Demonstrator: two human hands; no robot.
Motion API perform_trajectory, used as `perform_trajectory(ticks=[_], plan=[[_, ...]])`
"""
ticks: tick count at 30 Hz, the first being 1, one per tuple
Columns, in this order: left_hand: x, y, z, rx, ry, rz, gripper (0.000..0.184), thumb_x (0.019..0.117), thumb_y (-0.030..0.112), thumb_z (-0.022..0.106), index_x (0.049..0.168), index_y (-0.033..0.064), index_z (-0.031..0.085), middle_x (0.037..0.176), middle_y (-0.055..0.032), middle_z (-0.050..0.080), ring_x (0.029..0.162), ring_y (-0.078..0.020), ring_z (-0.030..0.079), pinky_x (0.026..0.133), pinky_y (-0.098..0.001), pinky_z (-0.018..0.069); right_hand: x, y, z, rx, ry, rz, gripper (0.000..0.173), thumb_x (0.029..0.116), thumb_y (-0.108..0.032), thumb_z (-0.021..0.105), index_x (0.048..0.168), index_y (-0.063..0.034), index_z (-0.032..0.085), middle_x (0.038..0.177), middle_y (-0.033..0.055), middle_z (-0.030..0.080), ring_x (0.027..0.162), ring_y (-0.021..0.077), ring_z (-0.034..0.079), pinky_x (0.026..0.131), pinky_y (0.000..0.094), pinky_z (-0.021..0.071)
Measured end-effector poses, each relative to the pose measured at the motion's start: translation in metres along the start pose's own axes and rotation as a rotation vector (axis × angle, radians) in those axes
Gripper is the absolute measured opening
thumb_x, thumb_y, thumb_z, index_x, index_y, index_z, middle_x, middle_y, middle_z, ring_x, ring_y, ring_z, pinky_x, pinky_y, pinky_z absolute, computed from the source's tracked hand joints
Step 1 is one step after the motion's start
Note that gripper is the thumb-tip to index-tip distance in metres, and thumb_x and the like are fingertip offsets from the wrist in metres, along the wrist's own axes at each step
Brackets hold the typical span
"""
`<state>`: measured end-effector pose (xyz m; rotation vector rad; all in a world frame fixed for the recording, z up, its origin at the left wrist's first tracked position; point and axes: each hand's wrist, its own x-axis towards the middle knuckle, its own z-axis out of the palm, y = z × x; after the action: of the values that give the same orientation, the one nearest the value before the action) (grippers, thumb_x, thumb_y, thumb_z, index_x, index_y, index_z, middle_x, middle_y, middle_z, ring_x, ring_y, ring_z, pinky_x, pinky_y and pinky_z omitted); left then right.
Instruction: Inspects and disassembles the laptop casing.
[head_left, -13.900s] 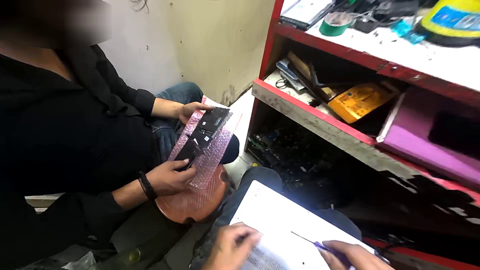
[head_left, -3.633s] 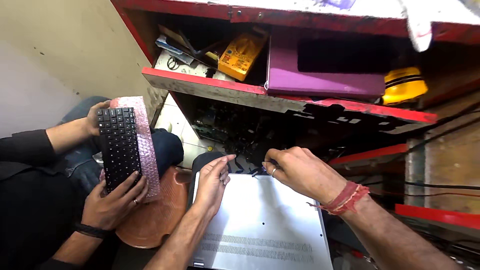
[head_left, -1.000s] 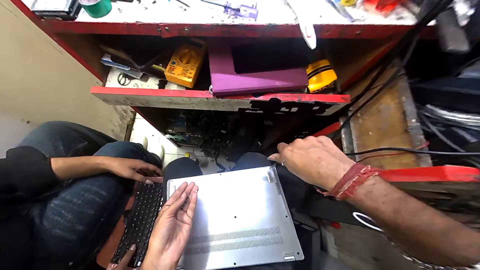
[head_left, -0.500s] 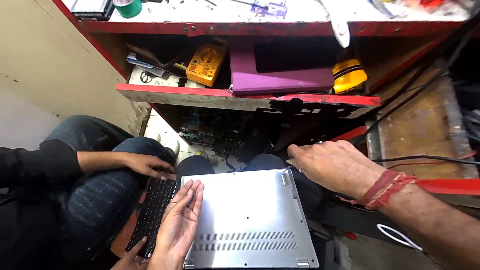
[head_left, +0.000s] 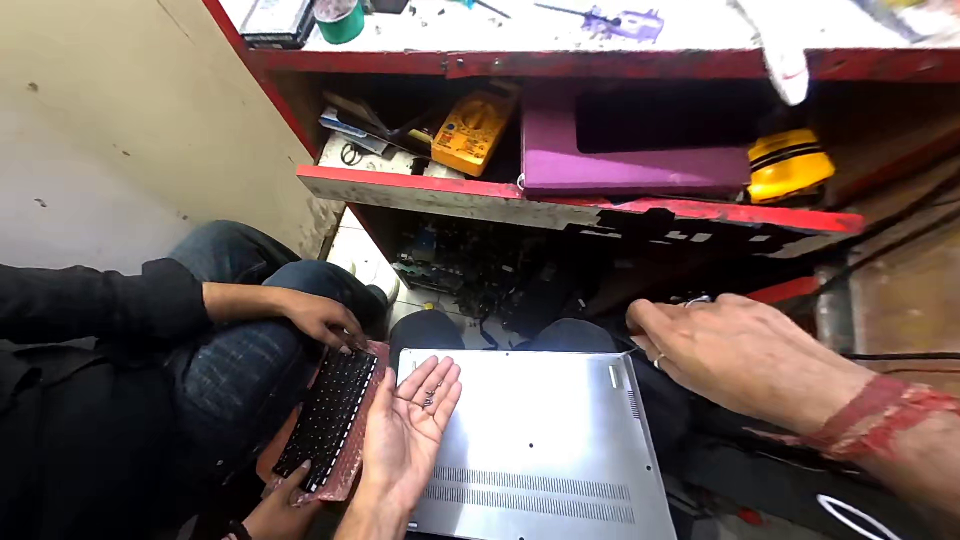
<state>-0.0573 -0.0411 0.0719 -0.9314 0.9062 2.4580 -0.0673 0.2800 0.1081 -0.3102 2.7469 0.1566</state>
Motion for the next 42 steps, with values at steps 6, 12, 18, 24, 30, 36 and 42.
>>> perform_trajectory(ticks=[6,12,18,24,30,36,42], plan=[[-0.001,-0.001,0.001,0.032,0.019,-0.026,0.059,0.1131,0.038,0.021,0.121,-0.0034,0.063,0.113,-0.0173,0.074,0.107,-0.0262,0.074,0.096,-0.0362,0.0585,-0.003,-0.003,-0.009,0.045,-0.002,0.028,0.016,0.098,-0.021,0.069,0.104,-0.0058,0.065,0.077,0.0107,0.066,0.066,0.031,0.067,0.057,0.0467,0.0506],[0.001,-0.003,0.003,0.029,0.065,-0.033,0.047,0.113,0.03,0.029,0.117,-0.0019,0.063,0.11,-0.0173,0.074,0.103,-0.0269,0.075,0.093,-0.0364,0.0601,-0.002,0.002,-0.003,0.023,0.017,0.024,0.017,0.0989,-0.025,0.068,0.101,-0.0079,0.066,0.073,0.0094,0.066,0.065,0.0299,0.067,0.055,0.0461,0.0499],[0.001,-0.005,0.007,0.02,0.114,-0.037,0.037,0.1116,0.023,0.035,0.113,-0.0019,0.063,0.106,-0.0169,0.075,0.098,-0.0264,0.076,0.09,-0.0366,0.0615,0.0,0.003,-0.001,0.04,0.019,0.01,0.016,0.0967,-0.025,0.071,0.102,-0.0103,0.065,0.078,0.0076,0.067,0.069,0.0292,0.068,0.058,0.0469,0.0526],[0.0,-0.009,0.006,0.01,0.11,-0.055,0.035,0.1111,0.02,0.036,0.108,-0.0019,0.063,0.101,-0.0171,0.074,0.095,-0.0266,0.076,0.086,-0.0364,0.0624,-0.001,0.004,0.003,0.048,0.054,0.001,0.012,0.0946,-0.021,0.072,0.093,-0.0097,0.069,0.075,0.0087,0.067,0.075,0.0315,0.069,0.063,0.049,0.0517],[0.0,-0.015,0.007,0.036,0.089,-0.093,0.035,0.1114,0.019,0.034,0.11,-0.0024,0.061,0.103,-0.0173,0.074,0.096,-0.0267,0.075,0.087,-0.0365,0.0618,-0.001,0.009,0.008,-0.026,0.088,-0.034,0.01,0.0919,-0.02,0.076,0.093,-0.01,0.073,0.081,0.009,0.07,0.082,0.0324,0.069,0.072,0.0518,0.0493],[0.01,-0.035,0.01,0.17,-0.067,-0.148,0.025,0.1079,0.006,0.043,0.11,-0.0054,0.065,0.094,-0.0122,0.074,0.086,-0.0184,0.074,0.084,-0.0312,0.0614,-0.01,0.017,-0.001,0.189,0.309,-0.14,0.01,0.0874,-0.009,0.071,0.097,-0.0123,0.074,0.087,0.007,0.067,0.079,0.0313,0.067,0.065,0.0531,0.052],[0.029,-0.047,0.042,0.297,-0.367,-0.059,0.033,0.1109,0.018,0.04,0.115,-0.0005,0.067,0.084,0.0016,0.064,0.07,-0.0059,0.061,0.068,-0.0211,0.0538,-0.018,-0.023,-0.022,0.759,0.339,-0.186,0.026,0.1038,-0.02,0.056,0.113,-0.0002,0.071,0.103,0.0166,0.07,0.087,0.0218,0.068,0.078,0.0373,0.0577]])
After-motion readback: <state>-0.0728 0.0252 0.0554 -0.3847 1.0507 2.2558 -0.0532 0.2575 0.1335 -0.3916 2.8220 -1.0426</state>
